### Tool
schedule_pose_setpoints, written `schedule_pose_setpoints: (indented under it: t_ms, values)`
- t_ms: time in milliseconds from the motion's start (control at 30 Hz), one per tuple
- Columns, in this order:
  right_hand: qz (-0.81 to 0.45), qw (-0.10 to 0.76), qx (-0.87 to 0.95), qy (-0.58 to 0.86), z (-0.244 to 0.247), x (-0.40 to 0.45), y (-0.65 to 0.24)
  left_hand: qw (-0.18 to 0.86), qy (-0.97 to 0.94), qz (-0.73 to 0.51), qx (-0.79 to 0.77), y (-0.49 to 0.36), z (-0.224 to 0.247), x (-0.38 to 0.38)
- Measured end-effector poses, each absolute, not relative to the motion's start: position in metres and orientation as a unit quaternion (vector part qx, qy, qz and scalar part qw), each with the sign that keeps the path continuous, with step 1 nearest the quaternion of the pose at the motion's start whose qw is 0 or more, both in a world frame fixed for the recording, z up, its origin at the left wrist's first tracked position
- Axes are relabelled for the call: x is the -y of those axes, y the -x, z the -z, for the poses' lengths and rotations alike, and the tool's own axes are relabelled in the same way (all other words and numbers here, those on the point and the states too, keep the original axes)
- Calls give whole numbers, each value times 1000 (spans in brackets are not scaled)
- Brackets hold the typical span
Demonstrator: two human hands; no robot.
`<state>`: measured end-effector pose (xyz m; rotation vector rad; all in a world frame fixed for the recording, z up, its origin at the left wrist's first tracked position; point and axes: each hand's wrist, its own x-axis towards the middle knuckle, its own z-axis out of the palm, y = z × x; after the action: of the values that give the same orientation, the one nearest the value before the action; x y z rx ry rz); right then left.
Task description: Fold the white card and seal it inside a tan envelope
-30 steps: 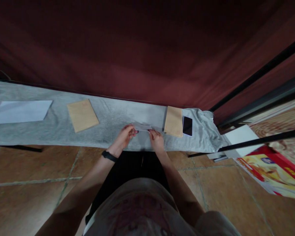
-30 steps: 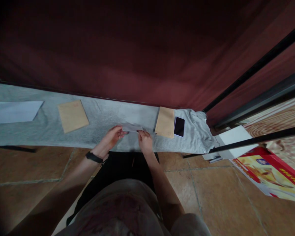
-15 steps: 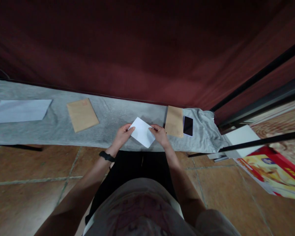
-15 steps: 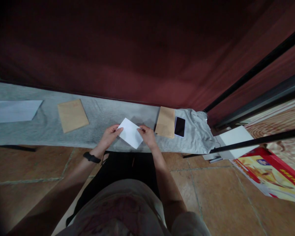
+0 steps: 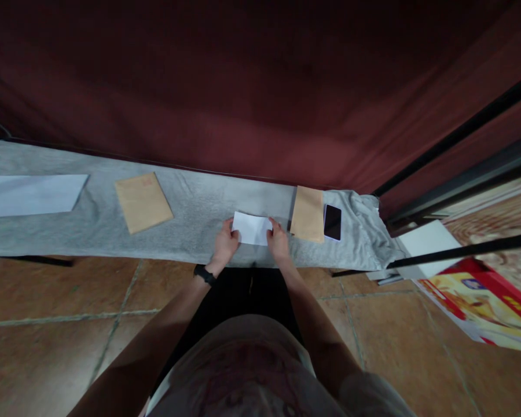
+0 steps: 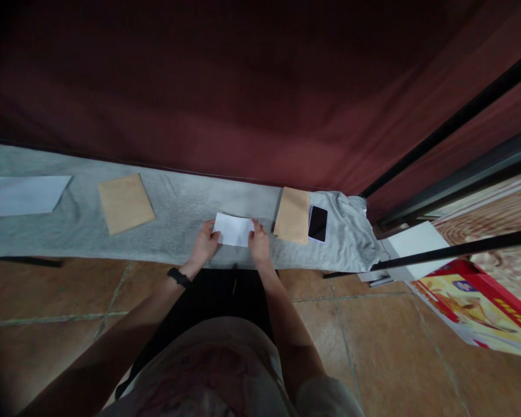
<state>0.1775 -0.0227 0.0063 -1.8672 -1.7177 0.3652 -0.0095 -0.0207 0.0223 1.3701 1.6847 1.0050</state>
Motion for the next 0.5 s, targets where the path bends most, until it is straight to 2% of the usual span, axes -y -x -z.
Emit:
schedule_pose_setpoints:
  t_ms: [100, 200, 367, 500]
  values:
    - [-108, 256, 660, 698, -7, 22, -174, 206, -627, -277, -699, 9, -30, 28]
    - [-78, 244, 679, 688, -5, 23, -170, 97, -712, -223, -659, 5, -34, 34]
    - [-49, 201, 698, 686, -3, 31, -165, 85, -839, -159, -514, -12, -19, 44]
    - [-38, 209, 698, 684, -5, 39, -166, 82, -855, -129, -496, -20, -8, 52]
